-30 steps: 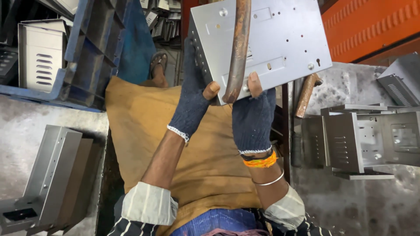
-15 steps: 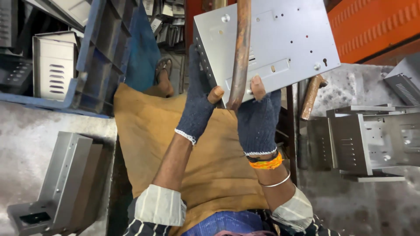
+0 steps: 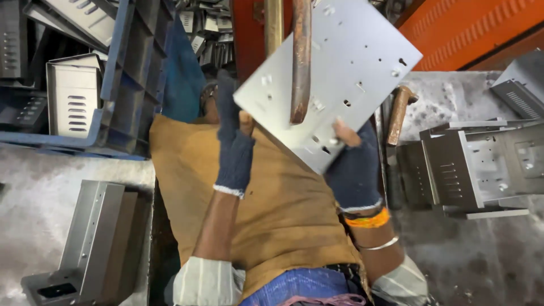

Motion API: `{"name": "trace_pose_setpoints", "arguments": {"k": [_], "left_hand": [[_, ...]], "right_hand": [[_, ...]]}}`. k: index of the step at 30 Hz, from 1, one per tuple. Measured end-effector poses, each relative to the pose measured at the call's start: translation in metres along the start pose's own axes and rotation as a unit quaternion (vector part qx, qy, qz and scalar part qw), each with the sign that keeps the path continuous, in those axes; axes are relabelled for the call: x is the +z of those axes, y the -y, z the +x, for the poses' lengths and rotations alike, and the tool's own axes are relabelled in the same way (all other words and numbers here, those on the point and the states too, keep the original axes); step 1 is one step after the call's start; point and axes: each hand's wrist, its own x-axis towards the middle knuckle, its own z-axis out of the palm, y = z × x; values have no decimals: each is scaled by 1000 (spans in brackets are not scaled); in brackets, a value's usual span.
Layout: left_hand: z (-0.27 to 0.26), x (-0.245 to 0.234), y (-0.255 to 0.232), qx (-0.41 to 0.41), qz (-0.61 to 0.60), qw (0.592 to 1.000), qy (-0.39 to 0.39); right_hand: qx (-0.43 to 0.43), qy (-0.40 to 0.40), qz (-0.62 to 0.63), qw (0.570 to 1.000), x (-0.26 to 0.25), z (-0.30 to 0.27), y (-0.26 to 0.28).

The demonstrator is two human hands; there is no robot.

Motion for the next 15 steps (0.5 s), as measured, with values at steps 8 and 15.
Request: {"name": "trace_pose_setpoints", "arguments": {"k": [8,15], "left_hand": [[-6,1,-35,15,-58,993,98],[14,20,-25,64,-68,992,88]], "right_hand": [[52,-21,-100,993,-10,17,32],[2,-20,-97,995,-22,62,31]]}}
